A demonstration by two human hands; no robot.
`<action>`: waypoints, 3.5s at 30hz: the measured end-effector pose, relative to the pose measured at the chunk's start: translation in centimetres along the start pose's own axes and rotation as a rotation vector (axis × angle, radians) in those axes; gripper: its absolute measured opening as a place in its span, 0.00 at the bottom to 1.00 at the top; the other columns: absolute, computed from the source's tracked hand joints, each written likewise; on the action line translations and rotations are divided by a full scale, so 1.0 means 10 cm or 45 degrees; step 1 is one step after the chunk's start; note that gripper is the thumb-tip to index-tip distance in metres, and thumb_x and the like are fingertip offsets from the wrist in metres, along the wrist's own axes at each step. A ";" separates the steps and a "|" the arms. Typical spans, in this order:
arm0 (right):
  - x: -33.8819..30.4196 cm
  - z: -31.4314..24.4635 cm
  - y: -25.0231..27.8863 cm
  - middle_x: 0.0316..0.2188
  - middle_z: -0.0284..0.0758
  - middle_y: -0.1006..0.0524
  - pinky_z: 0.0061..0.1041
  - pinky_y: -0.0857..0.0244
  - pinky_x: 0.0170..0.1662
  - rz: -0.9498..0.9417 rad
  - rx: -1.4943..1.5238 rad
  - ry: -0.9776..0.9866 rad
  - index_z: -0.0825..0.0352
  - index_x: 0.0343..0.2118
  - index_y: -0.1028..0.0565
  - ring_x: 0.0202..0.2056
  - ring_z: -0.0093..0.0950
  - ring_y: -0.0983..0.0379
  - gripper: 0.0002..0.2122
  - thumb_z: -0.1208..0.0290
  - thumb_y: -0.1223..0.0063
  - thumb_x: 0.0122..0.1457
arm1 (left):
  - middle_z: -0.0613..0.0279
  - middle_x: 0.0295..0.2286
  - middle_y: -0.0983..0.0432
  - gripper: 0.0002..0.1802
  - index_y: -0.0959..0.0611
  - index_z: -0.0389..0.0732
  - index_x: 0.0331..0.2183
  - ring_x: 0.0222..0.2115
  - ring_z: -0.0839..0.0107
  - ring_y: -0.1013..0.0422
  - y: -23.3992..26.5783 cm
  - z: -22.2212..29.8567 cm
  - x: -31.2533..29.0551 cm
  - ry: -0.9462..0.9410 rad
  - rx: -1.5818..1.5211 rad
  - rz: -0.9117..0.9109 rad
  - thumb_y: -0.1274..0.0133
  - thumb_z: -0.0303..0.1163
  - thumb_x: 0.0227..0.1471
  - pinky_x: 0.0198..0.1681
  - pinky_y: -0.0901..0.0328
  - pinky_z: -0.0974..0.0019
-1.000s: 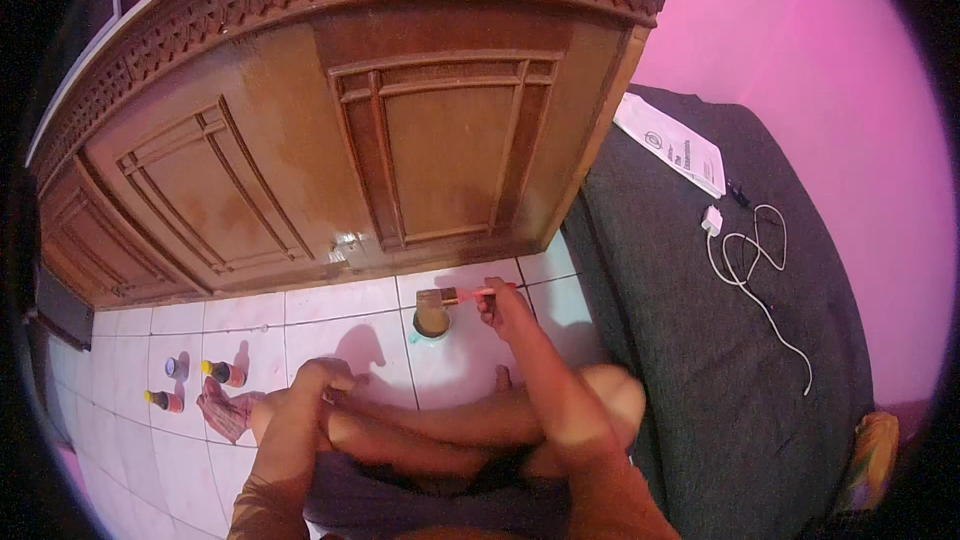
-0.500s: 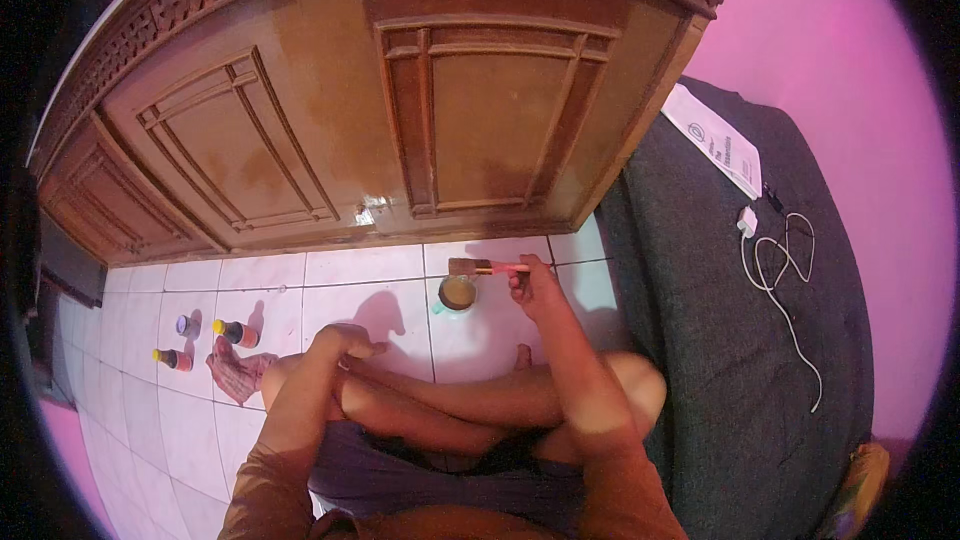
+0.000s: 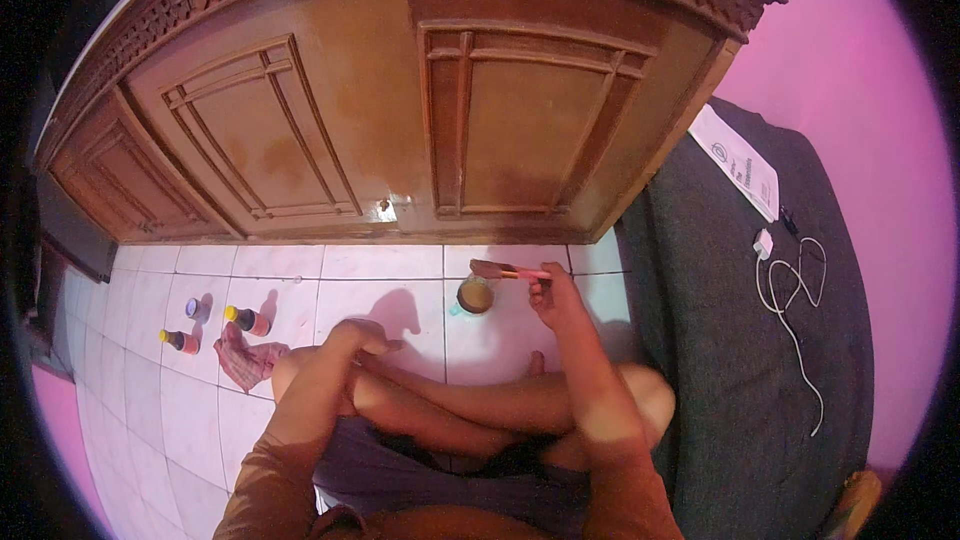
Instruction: The person applies a liquid coating to a wooden cabinet using a paintbrush, repeatedly dipping the brush into a container of liquid and making controlled strokes along the wood panels.
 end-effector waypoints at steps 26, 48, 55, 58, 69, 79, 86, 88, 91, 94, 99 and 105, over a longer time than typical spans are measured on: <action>-0.56 -0.46 -0.28 0.20 0.28 0.26 0.17 0.41 0.19 -0.117 0.191 0.254 0.61 0.30 0.27 0.19 0.19 0.33 0.09 0.61 0.49 0.61 | 0.51 0.52 0.24 0.47 0.19 0.38 0.51 0.53 0.54 0.29 -0.03 0.01 0.07 -0.023 0.005 0.024 0.58 0.73 0.53 0.56 0.37 0.57; -2.22 -1.74 -2.49 0.37 0.44 0.21 0.26 0.23 0.39 -0.338 -0.289 1.835 0.77 0.50 0.28 0.34 0.28 0.20 0.14 0.69 0.52 0.69 | 0.54 0.54 0.26 0.45 0.21 0.39 0.53 0.56 0.56 0.31 -0.03 0.02 -0.04 -0.036 0.006 0.009 0.57 0.71 0.55 0.57 0.38 0.58; -2.07 -2.25 -2.11 0.33 0.41 0.20 0.24 0.24 0.37 0.016 -0.322 2.013 0.74 0.48 0.26 0.31 0.26 0.21 0.13 0.68 0.49 0.68 | 0.54 0.54 0.26 0.45 0.21 0.39 0.53 0.55 0.56 0.31 -0.08 -0.06 0.20 -0.064 0.066 -0.008 0.57 0.71 0.55 0.57 0.38 0.57; -2.14 -2.54 -1.68 0.33 0.40 0.20 0.24 0.25 0.34 0.150 -0.300 2.142 0.74 0.47 0.27 0.29 0.25 0.22 0.15 0.66 0.51 0.69 | 0.53 0.54 0.26 0.45 0.21 0.39 0.53 0.55 0.56 0.31 -0.02 0.05 0.12 -0.090 0.077 -0.007 0.57 0.71 0.55 0.57 0.38 0.57; -2.27 -1.67 -2.83 0.26 0.42 0.30 0.40 0.34 0.28 0.545 -1.038 2.674 0.68 0.36 0.27 0.26 0.42 0.28 0.06 0.70 0.48 0.65 | 0.52 0.53 0.25 0.44 0.20 0.38 0.52 0.53 0.56 0.30 0.01 0.08 -0.03 -0.082 0.070 -0.009 0.58 0.70 0.56 0.56 0.37 0.56; -2.15 -1.64 -2.85 0.36 0.40 0.20 0.28 0.27 0.37 -0.074 -0.664 2.337 0.69 0.44 0.24 0.34 0.29 0.22 0.08 0.73 0.47 0.65 | 0.52 0.51 0.24 0.44 0.20 0.37 0.51 0.52 0.55 0.29 0.03 0.04 -0.07 -0.049 0.077 0.009 0.58 0.69 0.56 0.55 0.36 0.57; -2.23 -2.59 -1.69 0.30 0.35 0.21 0.22 0.26 0.35 0.245 -0.418 2.192 0.72 0.42 0.25 0.29 0.21 0.25 0.10 0.70 0.52 0.69 | 0.51 0.50 0.24 0.44 0.19 0.36 0.50 0.52 0.55 0.28 0.07 0.16 0.01 -0.070 0.091 0.008 0.58 0.69 0.57 0.55 0.36 0.57; -2.38 -2.62 -1.45 0.30 0.36 0.22 0.24 0.25 0.35 0.195 -0.442 2.235 0.72 0.44 0.26 0.29 0.23 0.23 0.11 0.68 0.51 0.68 | 0.51 0.50 0.23 0.44 0.19 0.36 0.50 0.51 0.55 0.28 0.07 0.21 0.03 -0.080 0.106 0.006 0.58 0.69 0.57 0.54 0.36 0.57; -2.43 -2.26 -1.48 0.32 0.39 0.21 0.24 0.26 0.34 0.249 -0.591 1.966 0.73 0.43 0.24 0.28 0.24 0.23 0.12 0.67 0.49 0.68 | 0.51 0.50 0.23 0.44 0.19 0.36 0.50 0.51 0.55 0.28 0.00 0.05 -0.06 -0.031 0.071 -0.006 0.59 0.69 0.57 0.54 0.36 0.57; -2.27 -1.58 -1.37 0.33 0.38 0.19 0.24 0.26 0.34 0.070 -0.902 1.634 0.73 0.42 0.23 0.28 0.24 0.23 0.13 0.67 0.46 0.66 | 0.51 0.49 0.23 0.44 0.19 0.36 0.50 0.51 0.55 0.28 -0.04 0.04 -0.07 -0.012 0.054 -0.029 0.59 0.68 0.57 0.54 0.36 0.57; -1.52 -0.52 -1.25 0.32 0.35 0.19 0.21 0.28 0.33 -0.309 -1.711 1.062 0.72 0.40 0.22 0.28 0.20 0.23 0.08 0.75 0.50 0.63 | 0.50 0.49 0.22 0.44 0.19 0.35 0.49 0.50 0.54 0.27 0.02 0.15 -0.05 -0.031 0.067 -0.042 0.59 0.68 0.57 0.54 0.35 0.57; -0.81 -0.19 -1.15 0.23 0.34 0.20 0.22 0.30 0.29 -0.285 -1.904 1.106 0.72 0.36 0.21 0.23 0.21 0.25 0.08 0.73 0.48 0.62 | 0.50 0.48 0.22 0.44 0.19 0.34 0.49 0.50 0.54 0.27 0.08 0.13 -0.09 -0.027 0.056 -0.036 0.59 0.68 0.57 0.53 0.35 0.57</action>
Point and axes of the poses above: each hand's wrist, its own x-axis towards the middle knuckle, its own y-axis out of the back of the hand, z = x × y, the point moved 5 cm from there along x, towards the middle knuckle
